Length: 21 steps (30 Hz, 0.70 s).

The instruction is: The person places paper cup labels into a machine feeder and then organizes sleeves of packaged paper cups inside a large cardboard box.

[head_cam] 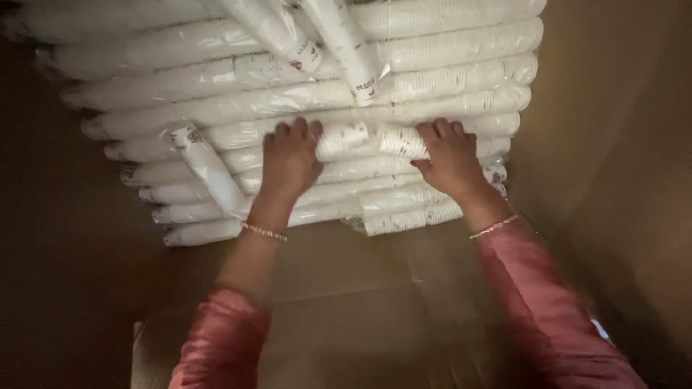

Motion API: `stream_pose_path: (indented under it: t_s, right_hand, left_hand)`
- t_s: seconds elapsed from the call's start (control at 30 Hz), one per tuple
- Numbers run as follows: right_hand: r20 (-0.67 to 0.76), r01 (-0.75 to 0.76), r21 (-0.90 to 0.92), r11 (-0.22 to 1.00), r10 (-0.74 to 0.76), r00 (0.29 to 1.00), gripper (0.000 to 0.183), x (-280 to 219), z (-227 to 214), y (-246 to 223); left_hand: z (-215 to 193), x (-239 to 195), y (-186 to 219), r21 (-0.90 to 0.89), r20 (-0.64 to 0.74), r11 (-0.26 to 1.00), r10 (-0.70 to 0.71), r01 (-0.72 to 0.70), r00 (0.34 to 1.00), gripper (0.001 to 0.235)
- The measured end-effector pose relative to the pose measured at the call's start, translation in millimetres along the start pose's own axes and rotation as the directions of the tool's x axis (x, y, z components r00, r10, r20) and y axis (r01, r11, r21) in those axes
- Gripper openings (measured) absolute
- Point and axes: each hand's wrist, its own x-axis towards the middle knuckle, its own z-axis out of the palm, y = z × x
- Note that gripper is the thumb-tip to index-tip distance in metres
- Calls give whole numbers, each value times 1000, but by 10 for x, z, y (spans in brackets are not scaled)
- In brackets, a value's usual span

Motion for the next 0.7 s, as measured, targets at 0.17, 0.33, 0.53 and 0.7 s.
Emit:
stream_pose_path:
  t_s: [0.17, 0.33, 0.53, 0.7]
  right_hand:
    - [52, 203, -55, 978, -200, 978, 67, -170, -231, -105]
    - [297, 242, -200, 949, -176, 939, 64, -268, -402, -120]
    - [228, 16, -281, 959, 51, 972, 57, -11, -875, -187]
    - [-345, 174, 86, 981, -134, 929, 44, 809, -575, -507]
  left_hand:
    - [73, -348, 451, -172, -34, 965, 194, -197, 980, 67]
    - [444, -408, 989, -115, 106, 957, 278, -266, 955, 54]
    - [712, 493, 837, -370, -326, 848, 264, -379, 908, 15]
    - [-333, 1195, -490, -260, -634, 911, 89, -321, 768, 14]
